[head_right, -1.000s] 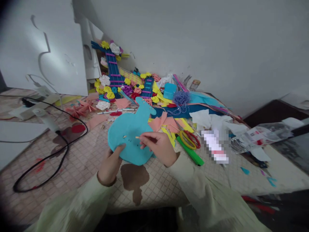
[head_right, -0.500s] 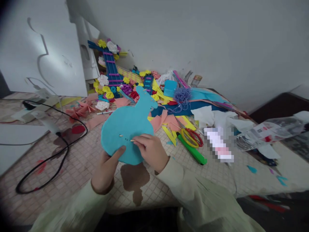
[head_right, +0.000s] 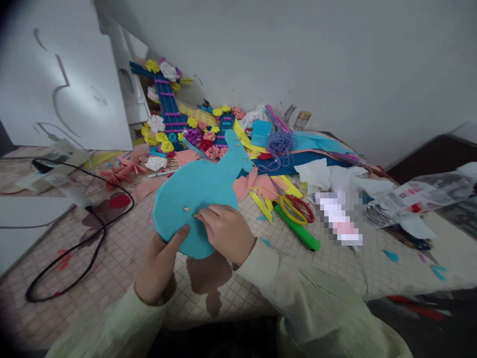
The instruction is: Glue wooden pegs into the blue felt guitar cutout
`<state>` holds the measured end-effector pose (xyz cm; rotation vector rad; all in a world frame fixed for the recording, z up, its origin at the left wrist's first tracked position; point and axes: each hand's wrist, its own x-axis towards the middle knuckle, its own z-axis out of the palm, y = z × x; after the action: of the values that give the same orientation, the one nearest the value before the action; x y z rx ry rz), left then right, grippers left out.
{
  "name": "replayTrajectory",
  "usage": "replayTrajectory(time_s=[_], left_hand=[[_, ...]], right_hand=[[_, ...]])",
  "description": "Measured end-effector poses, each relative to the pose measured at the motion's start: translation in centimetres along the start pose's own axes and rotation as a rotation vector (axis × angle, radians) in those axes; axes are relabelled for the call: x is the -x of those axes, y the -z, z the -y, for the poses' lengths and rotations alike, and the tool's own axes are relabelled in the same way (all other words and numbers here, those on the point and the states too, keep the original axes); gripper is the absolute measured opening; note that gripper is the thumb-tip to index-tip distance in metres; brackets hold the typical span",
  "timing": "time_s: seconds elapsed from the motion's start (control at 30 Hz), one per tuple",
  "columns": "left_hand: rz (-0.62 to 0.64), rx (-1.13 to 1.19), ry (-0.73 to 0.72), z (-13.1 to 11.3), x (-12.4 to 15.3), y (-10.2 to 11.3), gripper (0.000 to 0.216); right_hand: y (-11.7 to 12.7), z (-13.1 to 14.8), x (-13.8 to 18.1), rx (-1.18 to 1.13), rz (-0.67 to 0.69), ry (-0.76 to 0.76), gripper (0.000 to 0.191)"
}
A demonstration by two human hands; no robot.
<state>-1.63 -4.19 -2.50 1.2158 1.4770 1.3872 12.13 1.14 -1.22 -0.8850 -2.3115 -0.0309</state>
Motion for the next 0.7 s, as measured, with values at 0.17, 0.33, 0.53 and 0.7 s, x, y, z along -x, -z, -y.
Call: replayTrajectory(time_s=[0.17,0.33,0.53,0.7], left_hand=[[-0.004,-0.069,-0.018,0.0,-0.1,0.0,0.018],[0.003,-0.093,-0.039,0.2,-0.2,0.0,0.019],[-0.047,-0.181,-0.070,0.2,-0.2,-0.2,0.019],[-0.076,-0.255,-0.081,0.6,-0.1,-0.2,0.020]], right_hand=[[0.3,0.3,-0.1,0.137,0.064,0.087,0.027],[0.7,0.5,-0.5,0.282,0.126,0.181,0.024],[0.7,0.9,-1.0,0.287,0.198,0.206,0.020],[0.2,0.9,-1.7,0.174,0.323,-0.038,0.020]])
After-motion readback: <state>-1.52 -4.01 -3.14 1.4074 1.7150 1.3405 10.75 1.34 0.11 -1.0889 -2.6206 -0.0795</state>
